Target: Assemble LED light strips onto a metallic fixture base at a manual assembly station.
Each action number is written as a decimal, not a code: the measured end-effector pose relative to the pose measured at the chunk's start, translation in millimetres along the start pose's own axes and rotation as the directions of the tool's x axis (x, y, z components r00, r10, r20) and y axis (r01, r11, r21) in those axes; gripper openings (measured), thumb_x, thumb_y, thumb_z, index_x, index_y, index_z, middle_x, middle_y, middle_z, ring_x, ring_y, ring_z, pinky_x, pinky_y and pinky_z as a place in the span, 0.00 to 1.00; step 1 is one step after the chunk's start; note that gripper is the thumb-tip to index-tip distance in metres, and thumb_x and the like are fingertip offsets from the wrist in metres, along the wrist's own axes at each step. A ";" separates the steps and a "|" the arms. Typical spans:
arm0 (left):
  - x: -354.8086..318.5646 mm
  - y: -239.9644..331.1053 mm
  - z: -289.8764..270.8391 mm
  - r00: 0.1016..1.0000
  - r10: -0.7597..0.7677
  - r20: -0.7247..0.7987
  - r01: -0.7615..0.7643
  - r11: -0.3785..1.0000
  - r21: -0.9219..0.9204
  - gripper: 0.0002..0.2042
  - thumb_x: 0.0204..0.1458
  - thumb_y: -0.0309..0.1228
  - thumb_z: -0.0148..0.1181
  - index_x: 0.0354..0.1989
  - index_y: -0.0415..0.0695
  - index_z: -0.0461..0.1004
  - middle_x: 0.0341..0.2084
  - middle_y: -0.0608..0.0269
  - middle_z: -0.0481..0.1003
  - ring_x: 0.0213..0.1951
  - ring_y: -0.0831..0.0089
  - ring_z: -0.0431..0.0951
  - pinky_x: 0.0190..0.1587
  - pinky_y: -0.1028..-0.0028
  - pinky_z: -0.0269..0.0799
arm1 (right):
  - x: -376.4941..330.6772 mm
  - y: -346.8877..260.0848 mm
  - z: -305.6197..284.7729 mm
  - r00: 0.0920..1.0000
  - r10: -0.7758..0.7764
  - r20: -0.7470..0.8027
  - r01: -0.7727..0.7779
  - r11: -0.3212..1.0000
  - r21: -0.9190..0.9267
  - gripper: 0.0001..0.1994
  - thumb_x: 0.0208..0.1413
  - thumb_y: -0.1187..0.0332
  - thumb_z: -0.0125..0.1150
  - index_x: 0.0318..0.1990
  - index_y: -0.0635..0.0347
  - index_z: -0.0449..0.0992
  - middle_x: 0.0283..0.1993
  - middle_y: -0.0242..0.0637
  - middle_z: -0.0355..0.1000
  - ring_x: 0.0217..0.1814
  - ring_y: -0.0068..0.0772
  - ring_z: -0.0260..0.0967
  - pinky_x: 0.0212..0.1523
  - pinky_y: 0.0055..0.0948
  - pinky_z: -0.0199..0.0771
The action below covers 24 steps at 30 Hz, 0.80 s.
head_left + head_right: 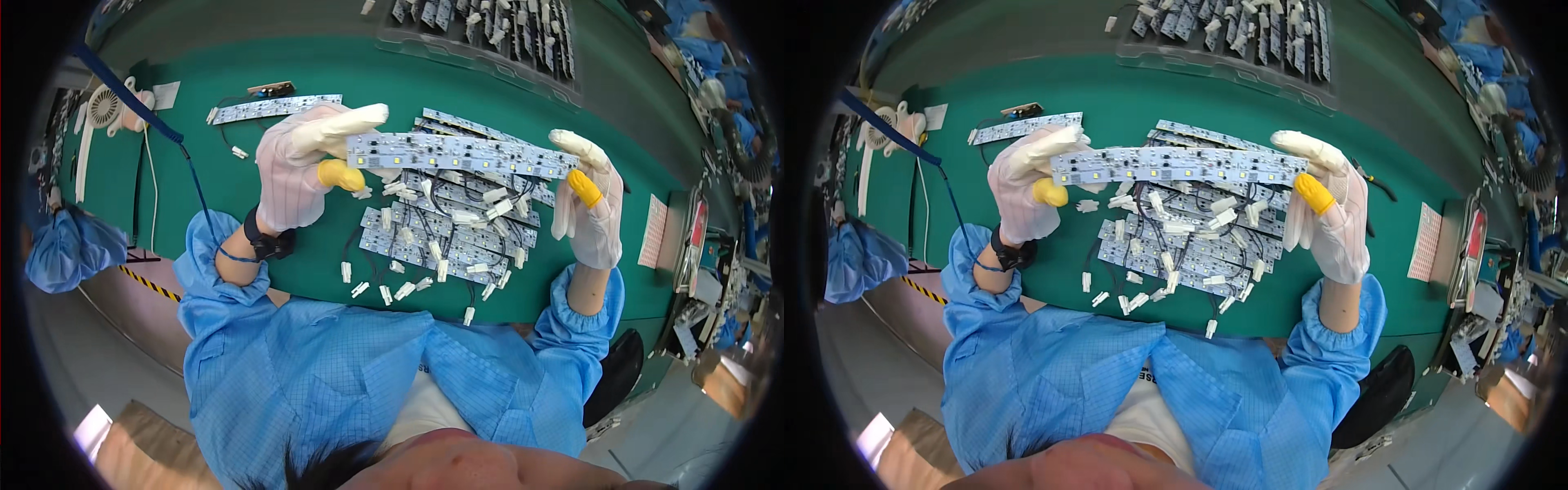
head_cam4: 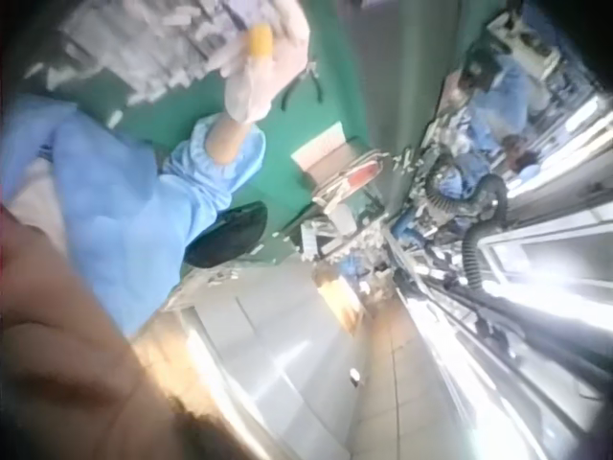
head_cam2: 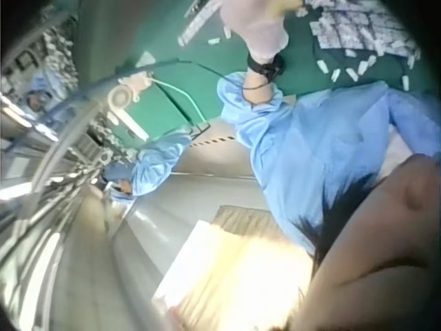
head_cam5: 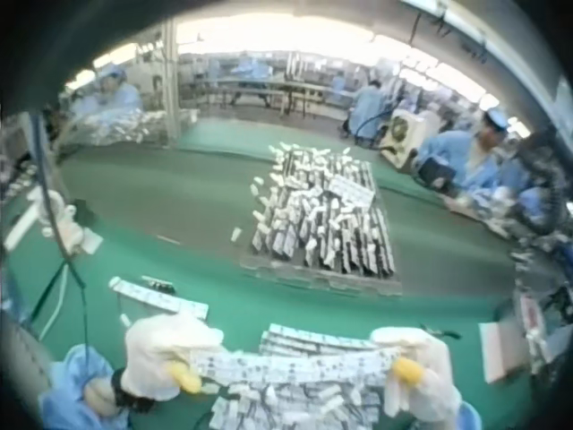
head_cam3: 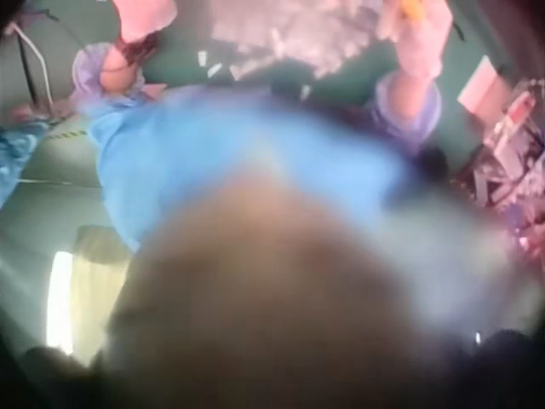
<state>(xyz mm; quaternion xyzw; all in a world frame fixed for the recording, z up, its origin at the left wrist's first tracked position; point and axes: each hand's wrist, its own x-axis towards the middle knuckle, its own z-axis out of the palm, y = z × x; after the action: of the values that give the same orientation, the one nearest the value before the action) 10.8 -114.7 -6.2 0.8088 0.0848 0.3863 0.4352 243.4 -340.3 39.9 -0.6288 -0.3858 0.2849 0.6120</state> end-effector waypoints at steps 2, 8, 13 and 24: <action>2.0 3.2 0.8 0.995 -0.100 -0.002 0.100 0.995 -0.003 0.21 0.42 0.44 0.65 0.36 0.37 0.78 0.32 0.57 0.77 0.30 0.67 0.75 0.35 0.75 0.70 | -0.1 -0.8 -0.8 0.997 0.073 0.004 -0.073 0.997 0.001 0.28 0.53 0.57 0.56 0.52 0.75 0.68 0.31 0.38 0.74 0.16 0.14 0.64 0.18 0.12 0.59; 15.3 4.1 7.7 0.980 -0.197 -0.007 0.196 0.968 0.154 0.21 0.51 0.41 0.60 0.51 0.42 0.74 0.34 0.65 0.77 0.28 0.77 0.69 0.36 0.78 0.67 | -13.3 -4.5 -1.9 0.993 -0.072 0.097 0.067 0.996 0.056 0.21 0.55 0.66 0.54 0.52 0.74 0.68 0.31 0.43 0.75 0.10 0.17 0.63 0.10 0.12 0.56; 13.2 3.1 3.5 0.965 -0.257 0.050 0.256 0.966 0.025 0.31 0.52 0.57 0.53 0.52 0.41 0.74 0.31 0.66 0.75 0.28 0.80 0.68 0.34 0.81 0.64 | -9.6 -6.1 -9.7 0.991 0.087 0.102 -0.091 0.995 0.032 0.28 0.53 0.56 0.56 0.53 0.73 0.68 0.42 0.44 0.73 0.35 0.24 0.70 0.37 0.19 0.67; 14.1 -4.2 8.9 0.954 -0.299 0.019 0.283 0.921 0.269 0.24 0.55 0.50 0.54 0.51 0.45 0.76 0.34 0.65 0.78 0.27 0.80 0.66 0.32 0.78 0.64 | -13.0 -3.8 -8.7 0.992 -0.034 0.120 0.018 0.991 0.135 0.20 0.54 0.67 0.58 0.53 0.70 0.69 0.31 0.41 0.75 0.17 0.19 0.68 0.17 0.14 0.63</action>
<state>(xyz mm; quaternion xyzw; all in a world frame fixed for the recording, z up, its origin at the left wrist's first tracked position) 27.6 -111.1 -4.5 0.8489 0.2416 0.2781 0.3790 243.1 -356.1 42.9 -0.5628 -0.4106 0.3398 0.6318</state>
